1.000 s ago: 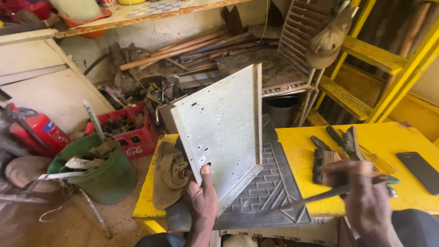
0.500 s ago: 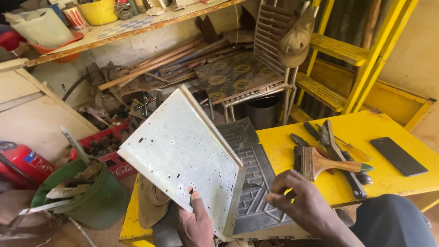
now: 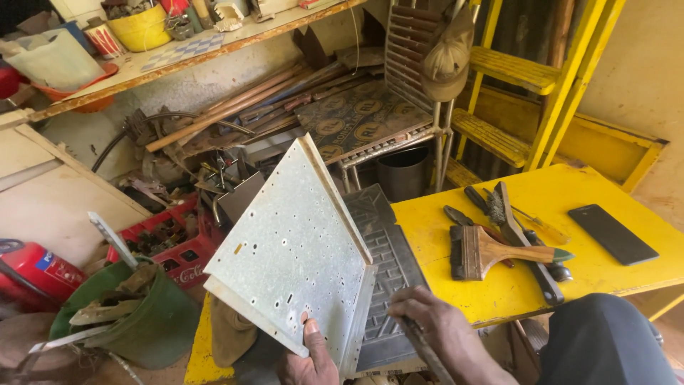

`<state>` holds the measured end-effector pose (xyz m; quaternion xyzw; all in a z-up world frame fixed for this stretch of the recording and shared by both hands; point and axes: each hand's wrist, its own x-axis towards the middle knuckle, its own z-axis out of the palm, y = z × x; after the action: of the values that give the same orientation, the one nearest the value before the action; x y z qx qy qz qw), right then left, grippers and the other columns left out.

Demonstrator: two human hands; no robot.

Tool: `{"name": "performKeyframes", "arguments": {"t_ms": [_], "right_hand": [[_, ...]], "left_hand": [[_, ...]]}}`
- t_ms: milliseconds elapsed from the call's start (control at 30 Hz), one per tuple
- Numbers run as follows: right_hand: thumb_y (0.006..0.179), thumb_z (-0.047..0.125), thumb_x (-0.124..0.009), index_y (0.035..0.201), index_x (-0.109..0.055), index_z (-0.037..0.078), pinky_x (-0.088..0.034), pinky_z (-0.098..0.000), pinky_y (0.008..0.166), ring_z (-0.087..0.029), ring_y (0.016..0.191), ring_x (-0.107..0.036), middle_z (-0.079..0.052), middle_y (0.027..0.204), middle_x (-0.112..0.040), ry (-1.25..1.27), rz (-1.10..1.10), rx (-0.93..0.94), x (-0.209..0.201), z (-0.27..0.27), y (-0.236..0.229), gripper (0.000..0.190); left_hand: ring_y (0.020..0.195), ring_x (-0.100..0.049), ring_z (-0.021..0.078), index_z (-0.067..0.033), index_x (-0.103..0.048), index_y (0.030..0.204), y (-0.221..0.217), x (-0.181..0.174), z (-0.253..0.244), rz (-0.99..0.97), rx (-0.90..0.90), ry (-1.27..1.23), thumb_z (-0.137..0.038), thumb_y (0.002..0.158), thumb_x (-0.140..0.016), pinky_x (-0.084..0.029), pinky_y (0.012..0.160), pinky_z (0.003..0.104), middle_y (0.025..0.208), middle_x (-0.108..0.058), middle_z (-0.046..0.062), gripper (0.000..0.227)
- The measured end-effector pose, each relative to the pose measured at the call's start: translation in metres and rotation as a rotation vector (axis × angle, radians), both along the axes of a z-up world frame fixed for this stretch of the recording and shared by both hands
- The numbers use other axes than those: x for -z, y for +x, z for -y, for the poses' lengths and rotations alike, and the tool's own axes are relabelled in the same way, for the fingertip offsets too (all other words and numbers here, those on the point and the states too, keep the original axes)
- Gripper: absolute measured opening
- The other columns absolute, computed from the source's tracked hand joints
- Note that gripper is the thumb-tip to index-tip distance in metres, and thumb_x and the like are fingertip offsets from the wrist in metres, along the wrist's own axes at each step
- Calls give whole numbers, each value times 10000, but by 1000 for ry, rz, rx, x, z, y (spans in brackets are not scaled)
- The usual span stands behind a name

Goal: The person holds a perforated metal panel upright on a workbench and uses a metal scraper to remove material from its edges and surface. The person repeatedly scrapes along the edges and face of the panel, rotating it to access different areas.

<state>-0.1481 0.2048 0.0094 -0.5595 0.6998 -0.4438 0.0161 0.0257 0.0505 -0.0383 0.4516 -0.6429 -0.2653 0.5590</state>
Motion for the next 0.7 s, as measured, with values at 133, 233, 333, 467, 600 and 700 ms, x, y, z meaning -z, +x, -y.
{"name": "performKeyframes", "arguments": {"t_ms": [133,233,333,467,600,700], "right_hand": [[873,60,-811,1240,-775,280,-754,-358,816,-164,850,-864,52,1394,-703,162,-39,-5,55,24,-9,429],[919,82,-747,1213,-791,266,-733,-369,746,-182,879,-838,72,1363,-701,138,-38,-52,46,28,-1,349],[1031,292,-613,1310,-779,332,-613,-405,858,-188,1128,-782,125,1466,-637,381,44,-9,31,29,10,326],[915,-73,-480,1465,-617,349,-692,-349,792,-154,970,-806,163,1621,-470,525,-98,25,45,42,4,707],[1088,90,-553,1752,10,263,-364,-409,1232,-156,1640,31,136,1824,73,1215,-528,-243,-10,53,22,888],[893,-213,-482,1650,-359,277,-729,-344,670,-132,954,-794,-35,1709,-329,667,-466,26,56,52,2,910]], "left_hand": [[854,-808,275,-115,-847,1120,1,6,2,56,-52,91,-392,966,-669,-597,669,383,918,-853,59,363],[830,-809,264,-113,-843,1135,1,10,4,45,-64,106,-403,971,-675,-603,662,367,915,-853,59,373],[758,-787,262,-138,-845,1067,3,20,11,105,-109,24,-384,962,-705,-574,614,386,847,-836,31,302],[794,-792,277,-133,-841,1085,4,14,8,125,-103,-29,-390,967,-691,-574,615,392,905,-840,35,320],[621,-689,281,-152,-869,984,0,21,2,214,-167,-20,-437,933,-720,-491,544,399,691,-767,49,326],[554,-703,283,-188,-881,968,-2,14,-1,210,-118,-111,-427,928,-708,-495,497,410,689,-797,12,298]]}}
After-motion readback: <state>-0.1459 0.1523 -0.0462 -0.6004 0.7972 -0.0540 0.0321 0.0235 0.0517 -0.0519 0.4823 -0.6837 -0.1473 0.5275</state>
